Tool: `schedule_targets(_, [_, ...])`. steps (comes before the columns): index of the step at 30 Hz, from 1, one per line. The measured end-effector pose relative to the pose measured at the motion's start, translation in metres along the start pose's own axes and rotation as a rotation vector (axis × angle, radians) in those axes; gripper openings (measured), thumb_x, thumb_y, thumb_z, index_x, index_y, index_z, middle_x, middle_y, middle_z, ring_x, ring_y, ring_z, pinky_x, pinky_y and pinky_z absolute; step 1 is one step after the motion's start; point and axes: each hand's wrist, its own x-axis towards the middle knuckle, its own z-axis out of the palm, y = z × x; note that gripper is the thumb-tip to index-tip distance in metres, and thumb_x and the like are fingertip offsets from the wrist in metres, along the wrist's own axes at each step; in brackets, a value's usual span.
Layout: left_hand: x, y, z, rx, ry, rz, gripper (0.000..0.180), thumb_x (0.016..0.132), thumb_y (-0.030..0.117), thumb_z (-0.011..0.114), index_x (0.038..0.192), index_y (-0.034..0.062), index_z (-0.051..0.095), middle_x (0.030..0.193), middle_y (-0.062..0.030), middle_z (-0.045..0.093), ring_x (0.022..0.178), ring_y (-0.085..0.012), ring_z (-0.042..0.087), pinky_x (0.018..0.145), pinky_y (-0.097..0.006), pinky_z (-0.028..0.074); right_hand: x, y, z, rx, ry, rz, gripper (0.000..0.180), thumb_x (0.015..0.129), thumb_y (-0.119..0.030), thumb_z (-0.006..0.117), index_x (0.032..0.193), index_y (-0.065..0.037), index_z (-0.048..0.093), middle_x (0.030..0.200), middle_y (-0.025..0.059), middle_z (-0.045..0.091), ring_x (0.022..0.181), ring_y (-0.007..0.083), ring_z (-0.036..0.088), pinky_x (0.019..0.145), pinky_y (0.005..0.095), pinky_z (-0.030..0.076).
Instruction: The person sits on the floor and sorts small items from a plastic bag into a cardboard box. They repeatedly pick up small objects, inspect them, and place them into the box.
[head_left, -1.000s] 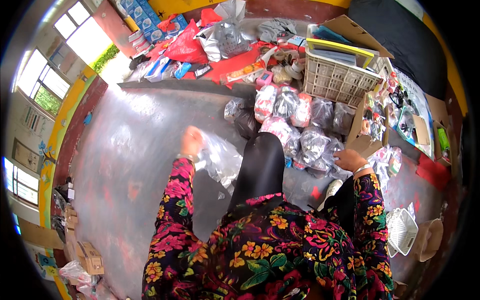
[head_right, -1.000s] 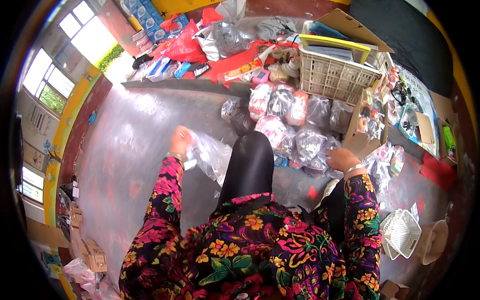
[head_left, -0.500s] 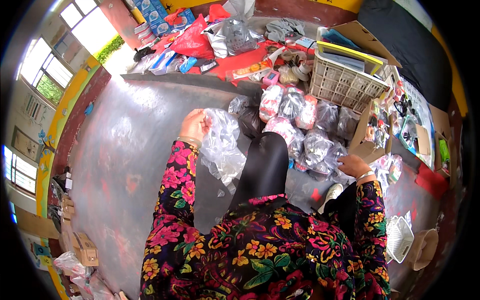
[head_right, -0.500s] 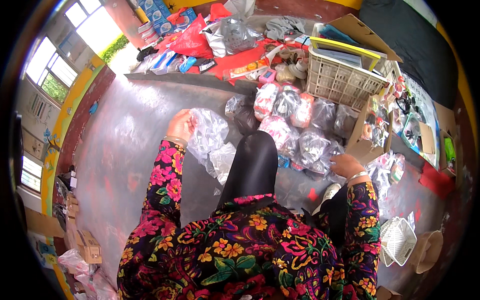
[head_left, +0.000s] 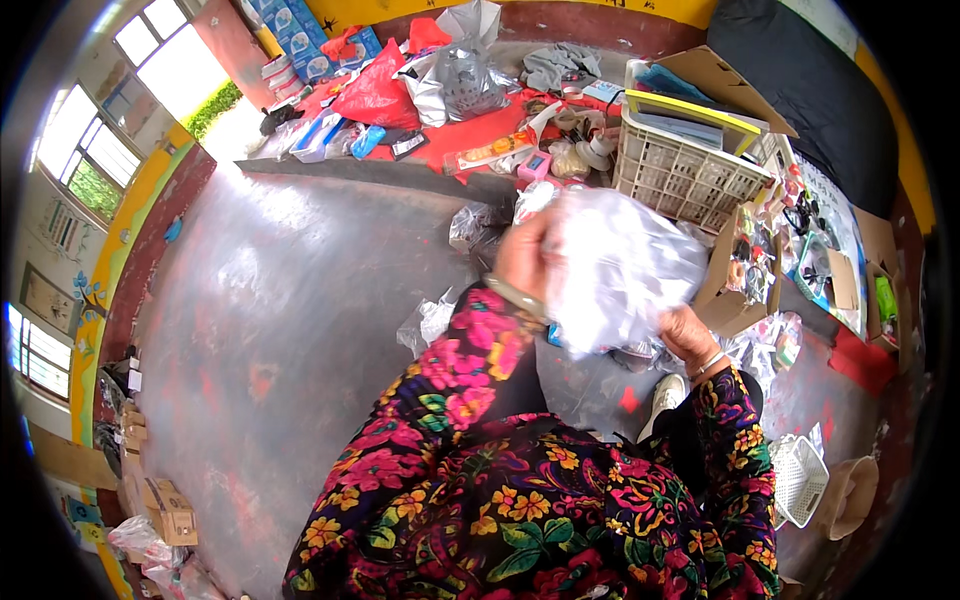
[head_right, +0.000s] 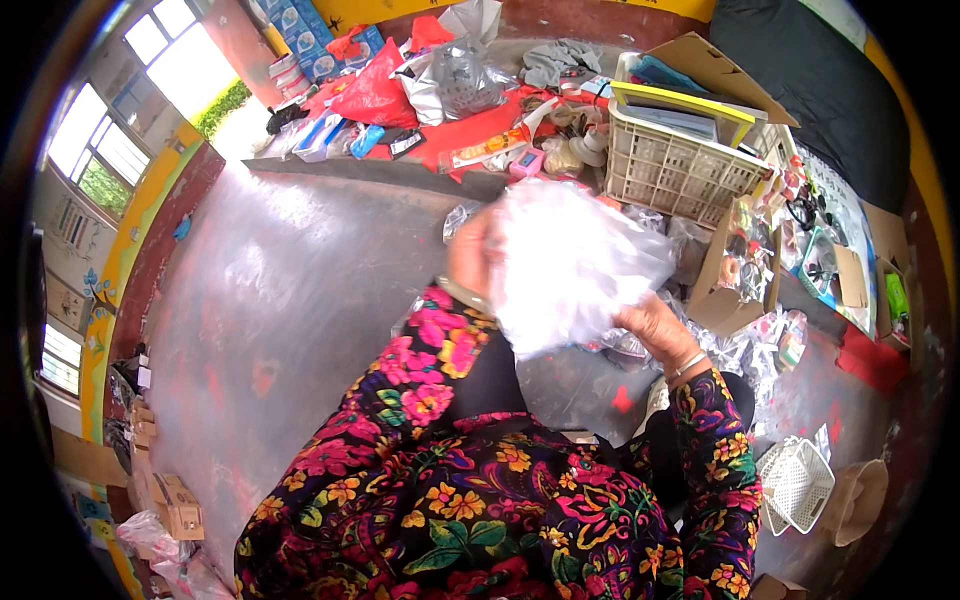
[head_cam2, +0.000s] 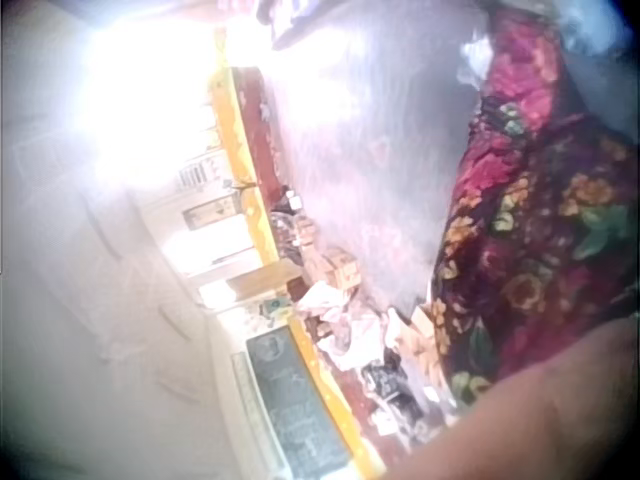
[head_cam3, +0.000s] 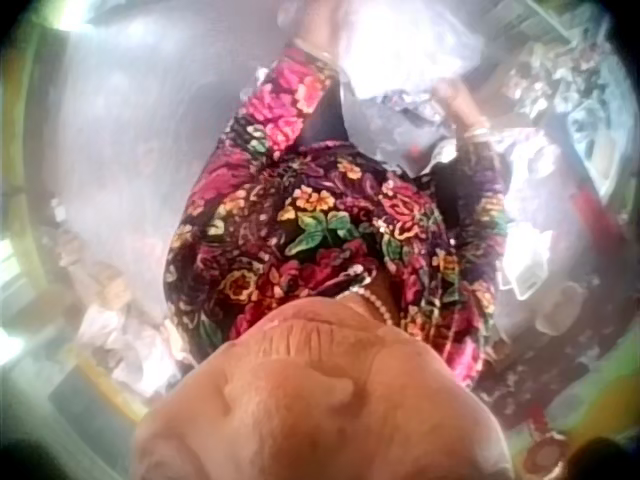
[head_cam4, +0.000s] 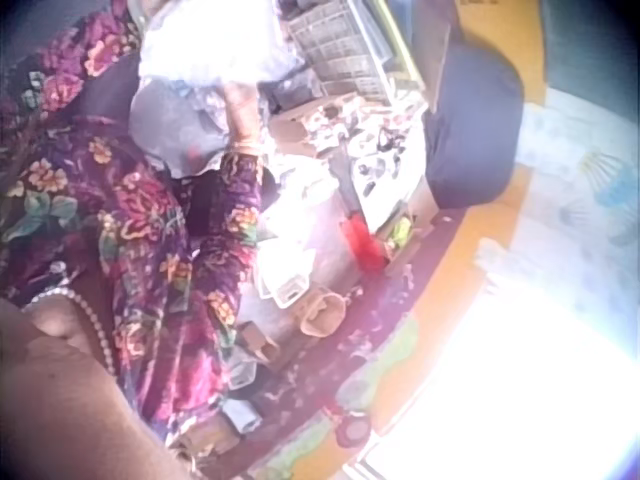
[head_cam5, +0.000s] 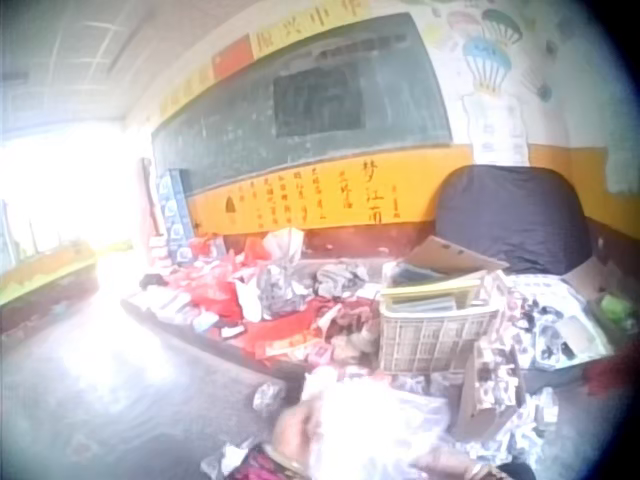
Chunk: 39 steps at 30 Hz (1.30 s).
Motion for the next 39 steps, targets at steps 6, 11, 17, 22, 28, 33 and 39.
schedule_targets(6, [0.055, -0.051, -0.022, 0.912, -0.364, 0.444, 0.032, 0.078, -0.005, 0.049, 0.109, 0.0015, 0.05, 0.104, -0.0056, 0.054, 0.095, -0.0125, 0.05, 0.085, -0.026, 0.04, 0.014, -0.043, 0.025, 0.295, 0.337, -0.219, 0.033, 0.086, -0.021, 0.045, 0.112, 0.0, 0.048, 0.105, 0.0084, 0.056, 0.093, 0.0181, 0.055, 0.083, 0.0296, 0.044])
schedule_targets(11, [0.104, -0.087, -0.075, 0.285, -0.078, -0.036, 0.031, 0.085, 0.02, 0.045, 0.11, 0.003, 0.05, 0.1, -0.0054, 0.056, 0.092, -0.0161, 0.053, 0.08, -0.028, 0.042, 0.041, -0.019, -0.052, 0.496, 0.324, -0.164, 0.015, 0.085, -0.019, 0.048, 0.092, -0.007, 0.054, 0.079, 0.0007, 0.057, 0.07, 0.0128, 0.056, 0.065, 0.0269, 0.046])
schedule_targets(17, [0.156, -0.14, -0.173, 0.311, -0.022, -0.047, 0.033, 0.086, 0.027, 0.044, 0.112, 0.0071, 0.049, 0.109, -0.0096, 0.053, 0.099, -0.0252, 0.05, 0.081, -0.039, 0.043, 0.037, -0.011, -0.052, 0.412, 0.457, -0.04, 0.028, 0.082, -0.029, 0.055, 0.101, -0.009, 0.052, 0.087, 0.0029, 0.057, 0.073, 0.0128, 0.055, 0.065, 0.0265, 0.046])
schedule_targets(22, [0.154, -0.132, -0.176, -0.738, -0.094, -0.371, 0.031, 0.083, 0.023, 0.045, 0.108, 0.0054, 0.05, 0.102, -0.0133, 0.055, 0.097, -0.0271, 0.052, 0.078, -0.045, 0.045, 0.034, -0.026, -0.022, 0.148, 0.707, -0.188, 0.082, 0.075, -0.038, 0.063, 0.134, -0.006, 0.016, 0.134, 0.0151, 0.025, 0.121, 0.0225, 0.03, 0.092, 0.0371, 0.033])
schedule_targets(28, [0.137, -0.119, -0.12, -0.099, 0.294, -0.228, 0.011, 0.079, 0.008, 0.048, 0.087, 0.0006, 0.051, 0.078, -0.0089, 0.055, 0.07, -0.0228, 0.058, 0.057, -0.032, 0.051, 0.038, -0.024, -0.001, -0.929, 0.763, -0.473, 0.088, 0.063, -0.021, 0.071, 0.132, -0.003, 0.019, 0.133, 0.0223, 0.024, 0.123, 0.0324, 0.026, 0.099, 0.0371, 0.026])
schedule_targets(33, [0.122, -0.118, -0.088, 0.161, 0.221, -0.35, 0.01, 0.082, 0.011, 0.048, 0.079, 0.0023, 0.052, 0.068, -0.0051, 0.05, 0.064, -0.0193, 0.058, 0.047, -0.027, 0.05, 0.042, -0.024, -0.012, -1.218, 0.873, -0.335, 0.085, 0.062, -0.011, 0.068, 0.132, -0.008, 0.02, 0.133, 0.0212, 0.023, 0.122, 0.0359, 0.027, 0.096, 0.0403, 0.029])
schedule_targets(39, [0.109, -0.113, -0.062, 0.586, 0.055, -0.358, 0.011, 0.084, 0.016, 0.049, 0.081, 0.0061, 0.051, 0.067, -0.004, 0.053, 0.053, -0.0153, 0.054, 0.045, -0.023, 0.045, 0.039, -0.032, -0.045, -1.173, 0.919, -0.422, 0.041, 0.066, -0.003, 0.058, 0.107, -0.005, 0.054, 0.107, 0.0144, 0.053, 0.1, 0.0286, 0.051, 0.079, 0.0353, 0.043])
